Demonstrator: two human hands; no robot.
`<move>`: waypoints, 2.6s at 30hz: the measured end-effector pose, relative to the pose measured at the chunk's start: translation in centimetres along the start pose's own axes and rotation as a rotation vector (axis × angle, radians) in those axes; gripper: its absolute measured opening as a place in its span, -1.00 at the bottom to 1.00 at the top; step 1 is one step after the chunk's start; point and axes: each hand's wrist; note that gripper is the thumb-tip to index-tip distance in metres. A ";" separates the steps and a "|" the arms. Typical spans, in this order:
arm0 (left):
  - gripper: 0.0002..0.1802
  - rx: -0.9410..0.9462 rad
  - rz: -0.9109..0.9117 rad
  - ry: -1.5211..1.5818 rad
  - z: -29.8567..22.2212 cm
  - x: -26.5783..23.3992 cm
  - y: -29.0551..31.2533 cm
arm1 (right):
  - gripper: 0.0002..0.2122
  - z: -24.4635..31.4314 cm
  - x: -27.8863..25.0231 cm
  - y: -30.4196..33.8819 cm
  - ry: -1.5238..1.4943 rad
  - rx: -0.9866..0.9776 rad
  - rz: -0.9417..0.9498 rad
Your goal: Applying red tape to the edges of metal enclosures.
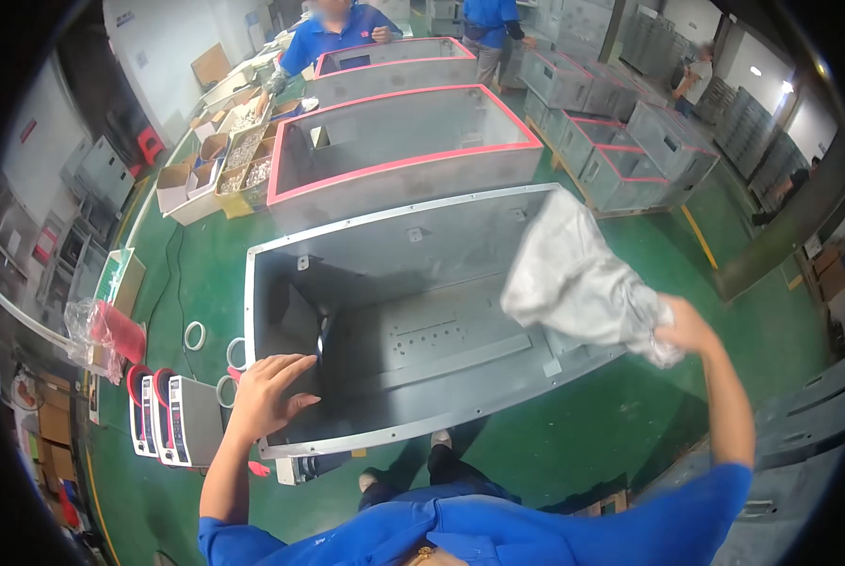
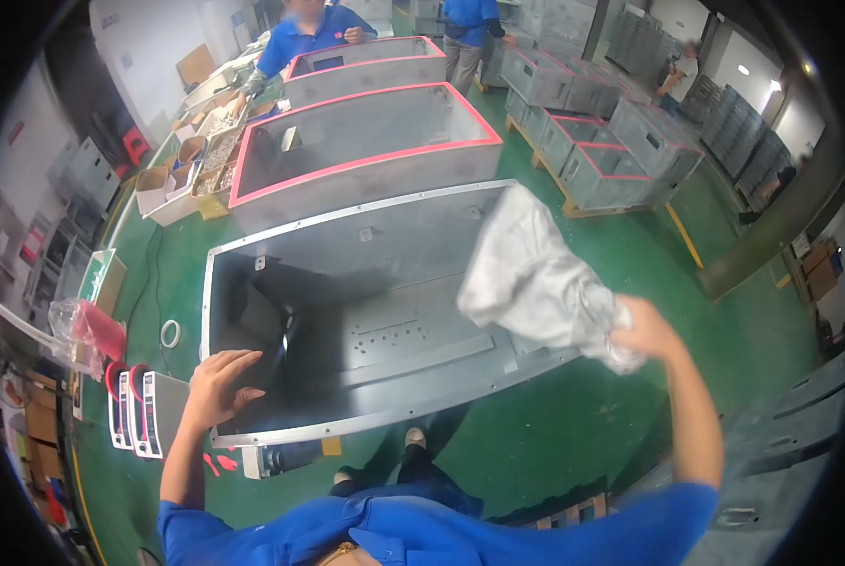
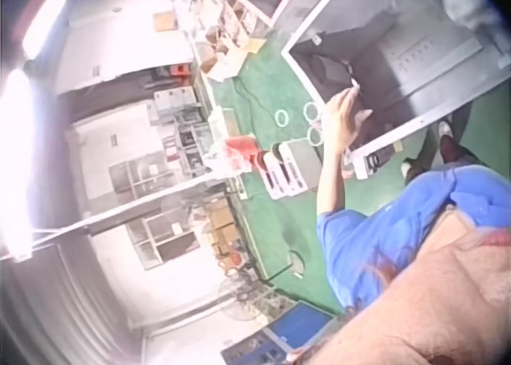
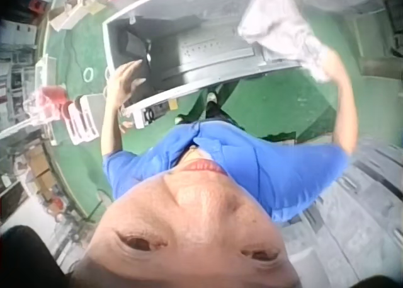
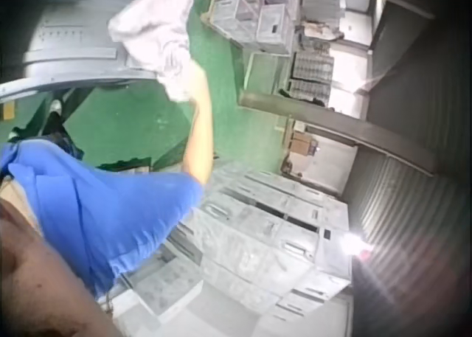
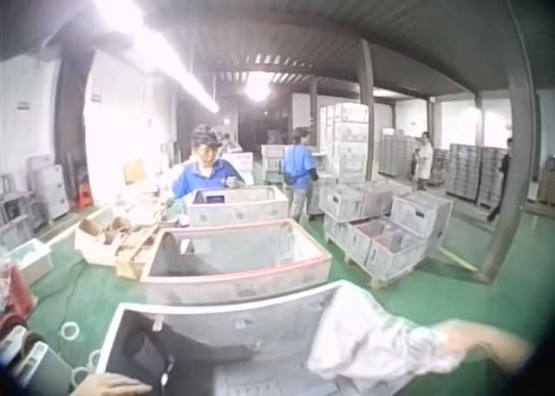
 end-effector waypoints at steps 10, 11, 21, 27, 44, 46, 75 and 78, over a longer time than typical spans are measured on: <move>-0.48 0.194 -0.181 0.424 3.1 1.0 1.3 | -0.59 18.7 21.3 2.7 0.105 -0.384 -0.322; -0.50 0.208 -0.228 0.494 3.8 1.1 2.1 | -0.58 21.8 23.7 1.8 0.173 -0.455 -0.265; -0.48 0.275 -0.501 1.501 6.2 6.1 12.0 | -0.54 39.2 32.4 -7.1 0.310 -0.698 -0.068; -0.56 0.086 -0.473 1.564 6.3 8.0 15.0 | -0.60 41.0 31.4 -20.3 0.479 -0.613 -0.389; -0.56 -0.648 -0.615 1.555 7.4 24.1 33.9 | -0.53 61.3 30.8 -32.2 0.204 -1.017 -0.966; -0.54 -0.725 -0.526 1.402 6.2 25.1 37.1 | -0.50 60.6 34.4 -34.3 0.114 -0.953 -0.922; -0.57 -0.961 -0.957 0.986 34.7 22.0 55.0 | -0.82 27.9 61.9 -4.1 -0.373 -0.157 0.194; -0.77 -0.944 -0.985 0.951 35.2 23.0 55.9 | -0.79 25.0 62.9 -1.5 -0.476 0.031 0.179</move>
Point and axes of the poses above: each hand's wrist, its own y-axis away from the middle knuckle, its own x-axis out of the palm, z = x × y, and after that the axes turned 14 degrees about z, right-handed
